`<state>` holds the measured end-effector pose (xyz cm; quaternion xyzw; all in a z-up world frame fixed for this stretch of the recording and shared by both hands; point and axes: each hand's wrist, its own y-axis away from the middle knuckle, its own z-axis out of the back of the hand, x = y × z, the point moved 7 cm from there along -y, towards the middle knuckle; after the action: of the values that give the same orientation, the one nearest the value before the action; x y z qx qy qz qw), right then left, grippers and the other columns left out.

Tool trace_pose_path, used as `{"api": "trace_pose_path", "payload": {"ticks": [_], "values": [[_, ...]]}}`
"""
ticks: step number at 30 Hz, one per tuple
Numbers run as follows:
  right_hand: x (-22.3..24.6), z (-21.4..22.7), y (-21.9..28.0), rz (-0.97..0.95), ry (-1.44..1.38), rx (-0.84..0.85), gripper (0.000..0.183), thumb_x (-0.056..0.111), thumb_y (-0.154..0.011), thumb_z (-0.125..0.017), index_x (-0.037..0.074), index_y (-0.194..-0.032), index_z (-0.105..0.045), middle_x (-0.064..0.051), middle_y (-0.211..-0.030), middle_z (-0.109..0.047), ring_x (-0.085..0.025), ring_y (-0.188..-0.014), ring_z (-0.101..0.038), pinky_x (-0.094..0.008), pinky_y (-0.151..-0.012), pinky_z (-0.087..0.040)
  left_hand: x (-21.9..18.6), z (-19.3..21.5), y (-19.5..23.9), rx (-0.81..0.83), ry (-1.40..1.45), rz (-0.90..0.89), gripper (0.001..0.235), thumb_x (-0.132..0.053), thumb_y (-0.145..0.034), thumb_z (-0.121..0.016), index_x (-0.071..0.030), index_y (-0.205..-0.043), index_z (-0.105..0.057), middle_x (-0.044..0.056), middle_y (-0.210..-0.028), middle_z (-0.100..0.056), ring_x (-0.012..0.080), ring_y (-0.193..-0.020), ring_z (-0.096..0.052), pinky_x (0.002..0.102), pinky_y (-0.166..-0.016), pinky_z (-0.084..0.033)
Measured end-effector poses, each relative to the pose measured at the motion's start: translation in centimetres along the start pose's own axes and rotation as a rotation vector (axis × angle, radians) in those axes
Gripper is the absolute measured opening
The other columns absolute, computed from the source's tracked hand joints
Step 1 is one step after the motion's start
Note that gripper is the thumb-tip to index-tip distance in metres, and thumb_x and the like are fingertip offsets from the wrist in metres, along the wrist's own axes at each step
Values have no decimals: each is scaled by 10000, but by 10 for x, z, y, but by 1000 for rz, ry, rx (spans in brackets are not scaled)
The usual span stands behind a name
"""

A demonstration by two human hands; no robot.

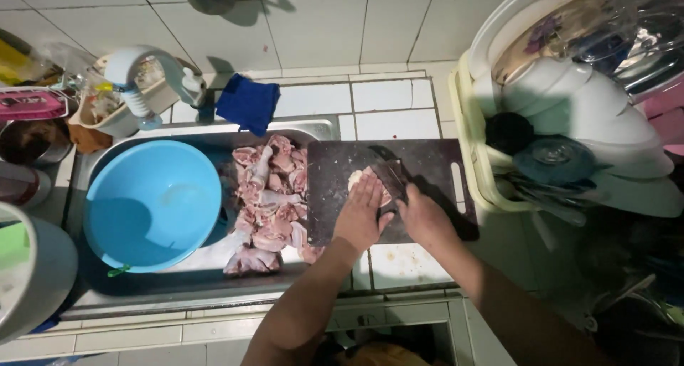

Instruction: Chopping raw chicken pieces on a cutting board over a kitchen sink using a cleaver.

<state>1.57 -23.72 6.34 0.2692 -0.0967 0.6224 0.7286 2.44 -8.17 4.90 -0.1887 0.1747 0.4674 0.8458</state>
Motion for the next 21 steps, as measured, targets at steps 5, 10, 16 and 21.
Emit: {"api": "trace_pose_path", "payload": {"ticks": [5,10,16,21], "values": [[-5,3,-3,187,38,-64,390,313,-941,-646,29,-1180,-530,-311,-853,-678,-515,-829,-663,-595,-707,-519,0,0,0,-14,-41,-21,777,-445,-951,-594,83,-1486,-397,278,-1590,-351,413,-1530,-238,480,-1244,-194],[-3,6,1,8,15,83,373,323,-943,-640,42,-1167,-542,-303,-900,-683,-502,-862,-676,-583,-729,-534,2,2,3,-41,-18,-13,777,-440,-963,-602,91,-1494,-404,265,-1585,-377,411,-1532,-262,487,-1254,-204],[-6,4,-5,126,26,6,410,307,-943,-638,24,-1216,-521,-312,-910,-680,-517,-868,-659,-593,-732,-523,-4,-2,5,-38,-14,-16,780,-426,-945,-621,95,-1484,-406,279,-1576,-379,420,-1521,-266,489,-1240,-217],[-4,9,0,65,79,40,387,343,-909,-652,53,-1148,-562,-294,-899,-695,-487,-865,-686,-581,-758,-533,-1,5,-1,-56,-24,-49,773,-425,-957,-631,88,-1487,-399,294,-1583,-363,427,-1521,-260,494,-1232,-224]]}}
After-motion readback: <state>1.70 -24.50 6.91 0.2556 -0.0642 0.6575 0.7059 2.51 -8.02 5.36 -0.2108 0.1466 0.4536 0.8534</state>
